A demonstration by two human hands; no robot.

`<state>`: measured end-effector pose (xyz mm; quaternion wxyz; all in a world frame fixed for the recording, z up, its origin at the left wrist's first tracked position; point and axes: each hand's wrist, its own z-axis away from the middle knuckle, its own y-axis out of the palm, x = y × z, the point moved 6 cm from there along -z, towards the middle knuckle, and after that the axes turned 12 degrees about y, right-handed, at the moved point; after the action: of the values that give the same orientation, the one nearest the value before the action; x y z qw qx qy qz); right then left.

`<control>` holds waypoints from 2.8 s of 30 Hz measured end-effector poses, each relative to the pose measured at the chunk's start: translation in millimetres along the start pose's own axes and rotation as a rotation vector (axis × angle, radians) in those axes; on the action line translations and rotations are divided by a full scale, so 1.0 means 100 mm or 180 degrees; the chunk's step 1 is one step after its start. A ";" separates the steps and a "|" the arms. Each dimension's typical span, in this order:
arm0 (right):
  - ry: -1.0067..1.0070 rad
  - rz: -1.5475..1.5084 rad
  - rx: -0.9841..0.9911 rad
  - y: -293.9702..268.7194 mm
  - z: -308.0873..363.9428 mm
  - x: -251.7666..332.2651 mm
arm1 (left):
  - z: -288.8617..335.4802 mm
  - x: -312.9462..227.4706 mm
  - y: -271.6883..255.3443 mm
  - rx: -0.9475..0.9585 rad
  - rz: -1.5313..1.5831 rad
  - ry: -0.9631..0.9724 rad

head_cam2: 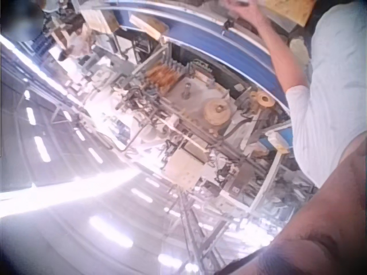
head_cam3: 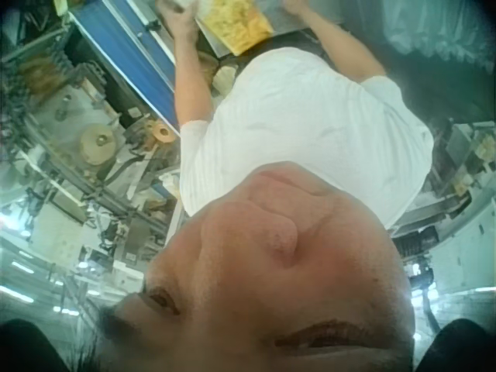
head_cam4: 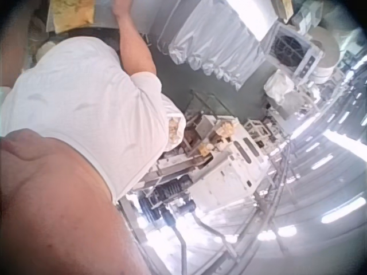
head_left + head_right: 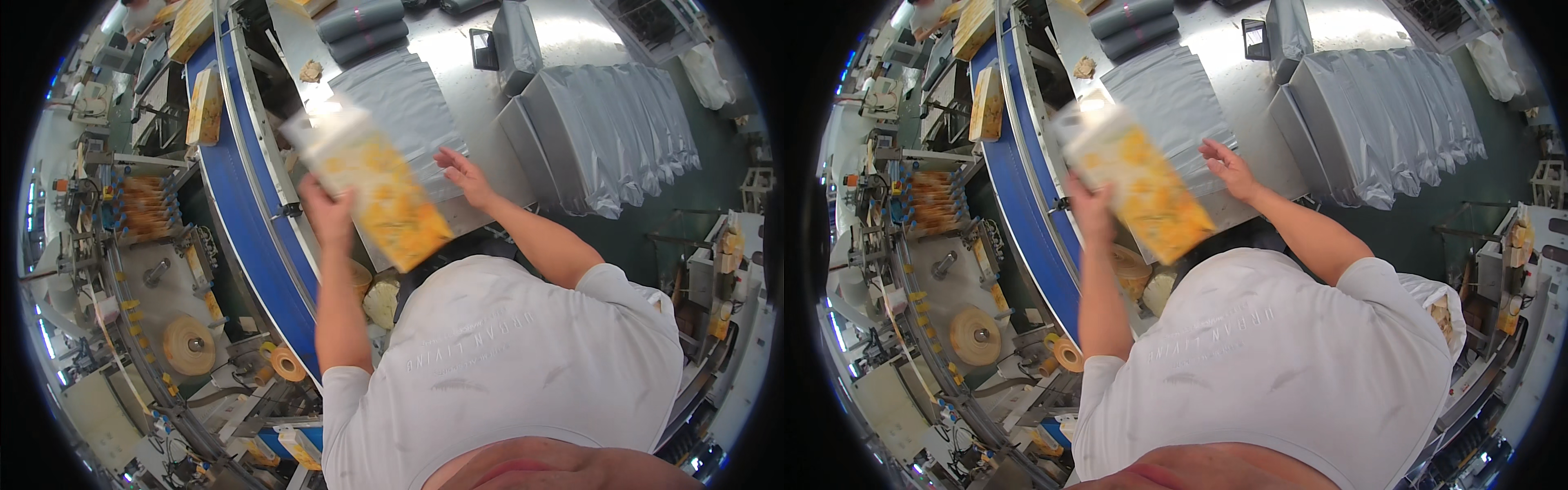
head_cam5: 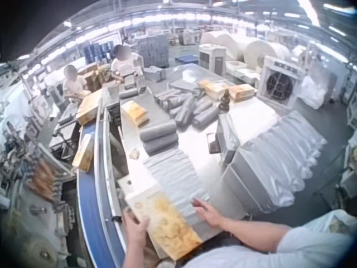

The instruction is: The person repeatedly picks up small yellow boxes from a conveyor belt, places them into grey poly mailers on a metal table, folds the mailers closed, and moves them to a stack. This process is repeated continuously.

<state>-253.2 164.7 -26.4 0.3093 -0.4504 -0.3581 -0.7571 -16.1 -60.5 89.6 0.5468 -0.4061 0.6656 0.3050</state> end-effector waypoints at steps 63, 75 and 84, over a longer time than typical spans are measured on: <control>0.1115 0.4683 -0.0034 -0.46 0.40 0.01 | 0.71 1.40 1.11 0.3458 -0.3036 0.0287; 0.1017 0.5795 0.1024 0.06 0.77 0.21 | 1.29 1.34 0.61 0.2048 -0.1855 -0.0546; -0.1025 0.3725 0.0809 1.17 0.41 -0.17 | 1.63 1.46 0.42 0.1045 -0.0789 -0.0847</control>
<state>-135.0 136.1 3.0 0.6665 -0.6403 -0.1812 -0.3360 15.0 67.6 -89.9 0.7216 -0.3466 0.5734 0.1741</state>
